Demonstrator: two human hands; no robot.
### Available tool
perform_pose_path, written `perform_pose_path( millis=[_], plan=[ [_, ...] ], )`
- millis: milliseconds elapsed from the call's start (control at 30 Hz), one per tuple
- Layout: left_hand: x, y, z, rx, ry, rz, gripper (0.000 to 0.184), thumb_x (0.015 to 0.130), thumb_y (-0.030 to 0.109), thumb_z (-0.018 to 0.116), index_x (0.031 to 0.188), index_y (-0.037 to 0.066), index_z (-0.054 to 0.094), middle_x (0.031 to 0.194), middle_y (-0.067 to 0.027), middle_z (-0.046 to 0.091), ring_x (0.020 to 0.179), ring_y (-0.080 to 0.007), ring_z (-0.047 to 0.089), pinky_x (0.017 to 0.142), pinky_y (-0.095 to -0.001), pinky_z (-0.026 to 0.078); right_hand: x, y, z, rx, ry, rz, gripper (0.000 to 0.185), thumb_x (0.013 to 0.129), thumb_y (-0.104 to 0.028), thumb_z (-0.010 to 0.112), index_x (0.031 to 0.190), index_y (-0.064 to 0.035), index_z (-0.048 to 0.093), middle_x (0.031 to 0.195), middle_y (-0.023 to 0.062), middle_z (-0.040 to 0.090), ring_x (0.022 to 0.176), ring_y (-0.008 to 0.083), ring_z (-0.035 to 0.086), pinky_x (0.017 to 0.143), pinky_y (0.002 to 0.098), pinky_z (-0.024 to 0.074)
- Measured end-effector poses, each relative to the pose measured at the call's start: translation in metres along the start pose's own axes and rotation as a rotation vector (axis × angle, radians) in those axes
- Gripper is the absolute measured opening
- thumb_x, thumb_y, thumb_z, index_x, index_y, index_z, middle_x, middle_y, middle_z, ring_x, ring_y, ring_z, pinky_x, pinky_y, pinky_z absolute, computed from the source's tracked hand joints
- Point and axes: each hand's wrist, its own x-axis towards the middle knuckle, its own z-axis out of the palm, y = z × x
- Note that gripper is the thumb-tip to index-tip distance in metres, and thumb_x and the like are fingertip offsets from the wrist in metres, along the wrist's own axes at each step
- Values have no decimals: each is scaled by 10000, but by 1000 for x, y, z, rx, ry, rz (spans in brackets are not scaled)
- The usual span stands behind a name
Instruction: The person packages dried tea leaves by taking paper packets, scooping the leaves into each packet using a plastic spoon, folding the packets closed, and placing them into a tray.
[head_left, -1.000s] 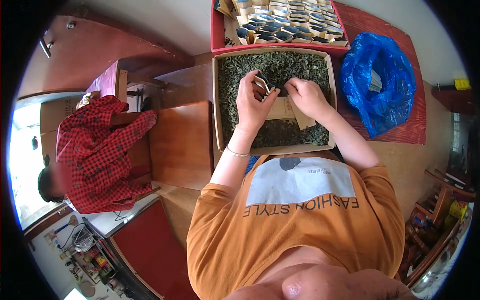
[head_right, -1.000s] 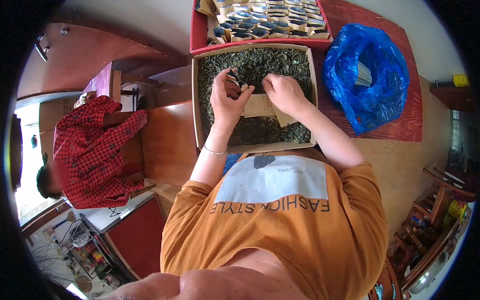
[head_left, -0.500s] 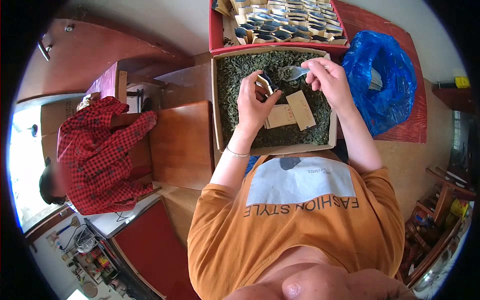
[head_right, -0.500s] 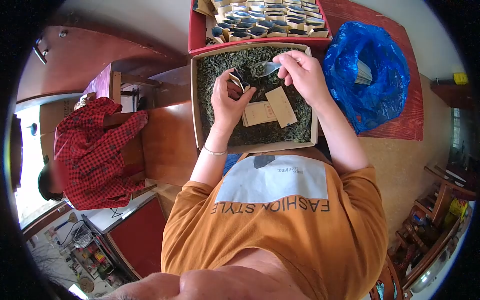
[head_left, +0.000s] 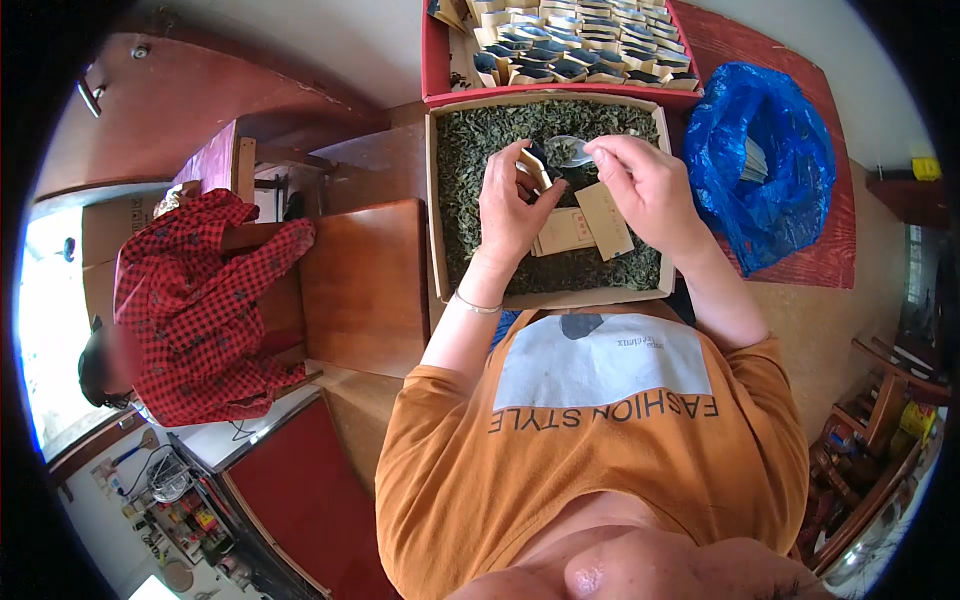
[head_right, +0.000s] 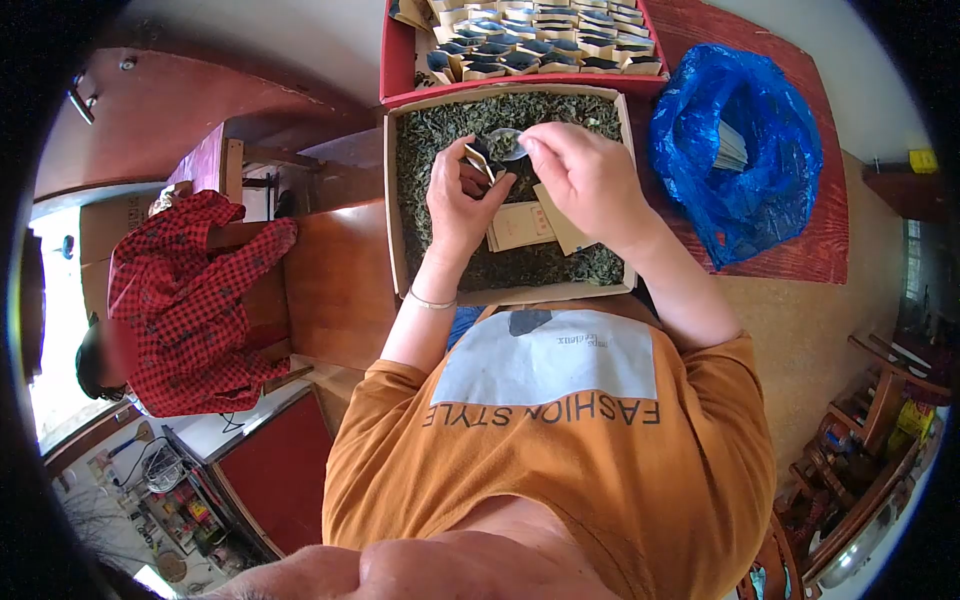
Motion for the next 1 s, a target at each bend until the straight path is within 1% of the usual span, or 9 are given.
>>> perform_pose_path(
  millis=[100,167,300,433,600,767,900,967,1000],
  plan=[
    [0,-3,3,-17,1,12,671,721,76,879,1317,41,574,988,-71,601,694,-133,633,613,-269,541,1,-3,3,-254,30,-334,138,951,-126,690,1066,-51,704,806,76,676,634,191,643,595,315,525],
    [-1,-4,4,-40,2,21,659,723,53,862,1317,41,575,1009,-76,601,703,-135,635,612,-269,540,-3,-5,7,-472,-189,-500,198,885,-121,717,1078,-84,694,806,48,645,691,222,656,622,336,542],
    [-1,-3,1,3,-1,59,618,738,-9,796,1314,44,577,1142,-115,622,834,-196,666,676,-292,554,-8,-4,20,-459,-198,-570,195,846,-121,657,1040,-94,657,788,31,584,709,206,659,632,338,556],
    [-3,-4,2,-36,-14,34,685,757,37,817,1377,37,526,1117,-125,603,795,-192,644,693,-314,559,-1,-9,8,-304,2,-571,252,862,-107,765,1109,-98,719,830,40,656,707,216,659,599,339,537],
    [-1,1,0,-100,-42,-153,640,762,72,861,1321,53,549,998,-80,661,721,-118,655,647,-271,554,0,15,1,-312,45,-209,193,905,-83,724,1097,-66,722,858,91,683,725,276,667,627,367,543],
    [0,-4,4,-47,34,-24,630,755,76,873,1302,41,563,929,-68,636,687,-123,645,615,-258,540,-29,71,35,-319,-233,8,187,966,-214,645,1046,-78,745,915,131,716,827,360,708,765,451,570],
    [-2,-5,3,3,14,-18,636,752,79,881,1301,13,566,977,-77,615,702,-121,650,611,-261,543,-26,55,42,-36,-472,275,193,956,-190,630,978,-46,755,917,163,749,844,401,708,769,467,559],
    [-2,-5,4,-6,0,-41,642,752,80,883,1304,4,563,1009,-87,609,712,-122,653,609,-265,545,-27,64,46,-34,-451,241,222,968,-203,627,977,-21,754,829,151,750,777,342,729,735,431,560],
    [-2,-6,4,-4,-8,-53,645,751,78,884,1302,-4,560,1031,-94,603,717,-124,655,607,-266,548,-24,62,44,79,-422,408,229,976,-213,629,986,-23,756,809,135,750,749,284,729,705,404,557]
  ],
)
